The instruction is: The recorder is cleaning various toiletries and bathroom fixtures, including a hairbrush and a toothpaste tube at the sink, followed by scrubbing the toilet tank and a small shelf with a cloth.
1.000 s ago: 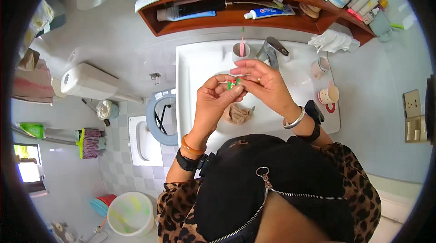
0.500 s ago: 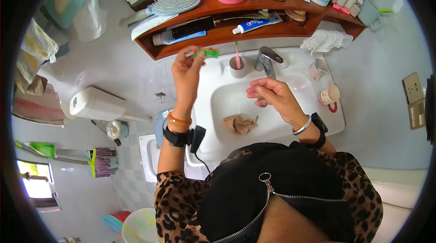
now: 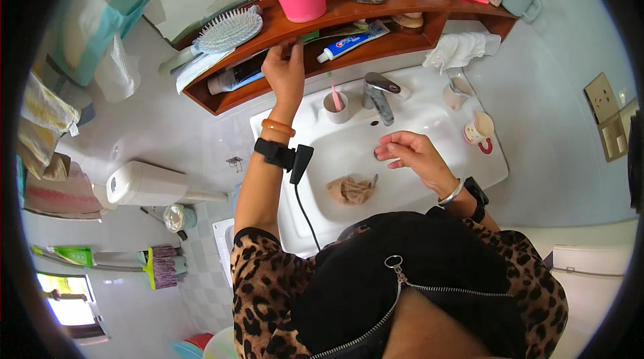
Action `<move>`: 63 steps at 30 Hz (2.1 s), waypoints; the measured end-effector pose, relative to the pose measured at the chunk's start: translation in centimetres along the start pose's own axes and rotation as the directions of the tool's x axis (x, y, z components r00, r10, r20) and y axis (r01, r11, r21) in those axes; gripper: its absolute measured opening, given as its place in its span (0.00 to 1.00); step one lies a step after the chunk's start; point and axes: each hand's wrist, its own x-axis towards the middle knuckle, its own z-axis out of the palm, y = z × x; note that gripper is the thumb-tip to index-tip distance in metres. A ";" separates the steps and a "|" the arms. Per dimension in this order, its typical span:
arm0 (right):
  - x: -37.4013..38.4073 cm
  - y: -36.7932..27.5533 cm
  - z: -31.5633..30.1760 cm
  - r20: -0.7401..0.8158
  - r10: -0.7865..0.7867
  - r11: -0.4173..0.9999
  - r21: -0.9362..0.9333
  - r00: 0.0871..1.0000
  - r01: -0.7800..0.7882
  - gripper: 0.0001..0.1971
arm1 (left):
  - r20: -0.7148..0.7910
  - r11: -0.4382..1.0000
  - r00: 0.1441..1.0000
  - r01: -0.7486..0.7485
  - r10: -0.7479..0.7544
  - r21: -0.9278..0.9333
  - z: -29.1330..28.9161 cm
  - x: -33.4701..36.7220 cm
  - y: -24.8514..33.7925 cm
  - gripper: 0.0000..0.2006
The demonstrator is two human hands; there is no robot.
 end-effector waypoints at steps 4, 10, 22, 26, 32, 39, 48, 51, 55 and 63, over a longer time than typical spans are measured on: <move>-1.0 0.3 -0.2 -0.007 0.026 1.000 -0.011 1.000 -0.026 0.12 | 0.028 0.941 0.993 -0.116 0.114 0.319 0.7 1.1 -2.8 0.10; -1.7 1.6 -1.6 -0.015 0.065 0.998 -0.007 0.998 -0.065 0.13 | 0.175 0.577 0.895 -0.404 0.411 0.709 0.1 1.9 -3.8 0.12; -0.3 12.1 -6.9 -0.067 0.308 0.926 -0.210 0.949 -0.315 0.13 | 0.813 0.888 0.522 -0.205 -0.257 0.412 -8.7 -23.4 -6.8 0.23; 4.3 18.8 -5.0 0.283 0.291 0.777 -0.627 0.914 -0.053 0.18 | 0.712 0.756 0.378 -0.048 -0.591 0.653 -9.4 -29.4 -6.6 0.19; 8.3 24.3 0.8 0.391 0.241 0.450 -0.856 0.888 0.255 0.31 | 0.683 0.836 0.504 0.172 -0.529 0.521 -9.0 -30.0 -1.6 0.13; 9.2 25.9 0.3 0.221 -0.032 0.579 -0.791 0.975 0.199 0.13 | 0.489 0.700 0.523 0.355 -0.698 0.619 -13.2 -30.6 0.5 0.11; 13.8 26.6 -17.1 -0.476 -0.178 0.129 -0.879 0.861 -0.459 0.19 | 0.253 0.562 0.555 0.502 -0.792 0.658 -16.3 -32.8 3.4 0.10; 18.2 34.8 -17.6 -0.522 -0.215 -0.160 -0.815 0.826 -0.557 0.17 | 0.316 0.554 0.471 0.542 -0.823 0.632 -15.0 -33.4 3.4 0.09; 16.8 33.6 -2.5 -0.374 0.025 0.045 -0.926 0.927 -0.375 0.22 | 0.325 0.546 0.452 0.549 -0.831 0.632 -16.3 -33.8 4.1 0.10; 9.1 26.8 1.0 0.405 0.491 0.240 -0.914 0.771 0.327 0.14 | 0.404 0.635 0.505 0.470 -0.763 0.613 -15.3 -31.9 2.2 0.09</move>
